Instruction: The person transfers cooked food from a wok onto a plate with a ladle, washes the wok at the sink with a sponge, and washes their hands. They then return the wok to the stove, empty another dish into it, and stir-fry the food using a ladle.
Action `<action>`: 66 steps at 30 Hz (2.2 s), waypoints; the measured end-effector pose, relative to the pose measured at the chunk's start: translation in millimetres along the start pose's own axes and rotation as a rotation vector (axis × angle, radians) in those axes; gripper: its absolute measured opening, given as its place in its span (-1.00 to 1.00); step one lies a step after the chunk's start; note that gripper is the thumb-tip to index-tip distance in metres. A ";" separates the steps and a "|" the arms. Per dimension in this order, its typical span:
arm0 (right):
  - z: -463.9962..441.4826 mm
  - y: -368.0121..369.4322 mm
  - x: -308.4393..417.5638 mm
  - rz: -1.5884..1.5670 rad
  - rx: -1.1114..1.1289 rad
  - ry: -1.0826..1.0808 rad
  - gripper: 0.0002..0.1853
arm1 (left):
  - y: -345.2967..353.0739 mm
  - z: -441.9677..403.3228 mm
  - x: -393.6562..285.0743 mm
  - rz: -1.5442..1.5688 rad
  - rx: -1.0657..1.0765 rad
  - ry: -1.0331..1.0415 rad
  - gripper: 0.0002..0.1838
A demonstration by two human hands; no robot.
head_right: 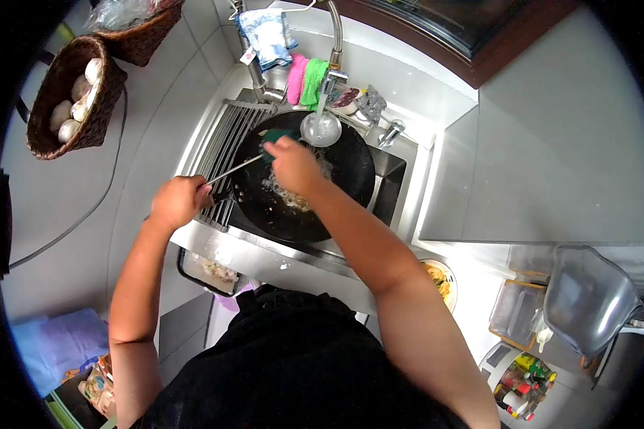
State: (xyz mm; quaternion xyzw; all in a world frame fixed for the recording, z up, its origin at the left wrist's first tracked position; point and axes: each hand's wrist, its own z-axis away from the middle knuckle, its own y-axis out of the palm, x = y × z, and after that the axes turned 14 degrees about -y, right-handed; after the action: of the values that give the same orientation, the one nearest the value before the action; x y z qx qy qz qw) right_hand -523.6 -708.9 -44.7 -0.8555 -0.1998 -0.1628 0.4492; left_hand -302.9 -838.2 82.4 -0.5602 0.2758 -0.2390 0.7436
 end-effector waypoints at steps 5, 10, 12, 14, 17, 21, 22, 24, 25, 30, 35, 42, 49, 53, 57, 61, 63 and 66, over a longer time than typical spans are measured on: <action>-12.6 9.7 28.4 -0.018 -0.032 -0.090 -0.64 | -2.2 0.0 1.1 -0.032 0.004 -0.018 -0.75; -22.6 8.8 51.8 -0.064 0.109 -0.130 -0.59 | 6.8 2.2 14.1 0.051 -0.015 -0.025 -0.75; -19.1 -0.7 21.2 0.175 0.214 -0.115 -0.68 | 3.0 3.1 15.2 0.060 -0.015 -0.020 -0.75; -13.4 3.0 1.5 0.313 0.231 -0.122 -0.83 | -2.5 6.3 12.9 0.001 0.017 -0.026 -0.75; -25.7 13.1 68.1 0.051 0.194 -0.161 -0.66 | -2.6 0.2 8.3 0.027 0.067 -0.031 -0.77; -25.6 11.3 57.3 0.099 0.161 -0.262 -0.72 | 28.5 -11.7 42.2 0.420 0.250 0.021 -0.71; -29.0 -0.5 50.6 0.195 0.120 -0.322 -0.76 | 29.1 -14.4 47.8 0.607 0.450 -0.105 -0.69; -33.0 -16.0 26.0 0.389 0.095 -0.440 -0.86 | 12.5 -10.7 42.1 0.838 0.739 -0.277 -0.65; -30.9 -19.3 12.7 0.421 0.152 -0.485 -0.88 | 12.4 -10.3 44.0 0.862 0.781 -0.276 -0.65; -36.9 -29.4 -13.0 0.328 0.516 -0.445 -0.85 | 20.6 -12.7 55.6 0.415 0.380 0.031 -0.69; -37.6 -29.9 -31.1 0.200 0.516 -0.250 -0.76 | 1.7 6.3 32.0 -0.116 -0.319 0.093 -0.74; -46.3 -75.0 -10.9 -0.046 0.066 0.362 -0.73 | 17.3 8.8 54.1 0.221 0.069 -0.080 -0.74; 18.9 -61.0 -36.5 0.085 -0.397 0.414 -0.69 | 23.7 1.2 61.8 0.366 0.282 -0.195 -0.57; 35.0 -34.2 -29.8 -0.028 -0.231 0.203 -0.62 | 26.8 -1.7 62.4 0.332 0.299 -0.204 -0.53; 18.7 -38.8 -29.4 0.084 -0.084 -0.008 -0.64 | 19.1 2.4 49.6 0.260 0.259 -0.178 -0.53; 1.7 -46.9 -54.8 -0.004 -0.269 0.271 -0.75 | 16.2 4.1 46.0 0.268 0.210 -0.193 -0.54; 1.7 -50.6 -52.4 -0.158 -0.267 0.373 -0.83 | 15.5 4.9 47.2 0.249 0.196 -0.202 -0.55; -1.5 -38.3 -43.5 -0.188 -0.257 0.031 -0.84 | 13.5 7.5 42.6 0.225 0.194 -0.196 -0.55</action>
State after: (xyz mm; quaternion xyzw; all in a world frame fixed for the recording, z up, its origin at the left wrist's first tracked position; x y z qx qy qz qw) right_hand -580.1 -698.9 -36.8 -0.8809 -0.2496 -0.2415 0.3216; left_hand -266.0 -857.8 64.9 -0.4722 0.2387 -0.1241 0.8394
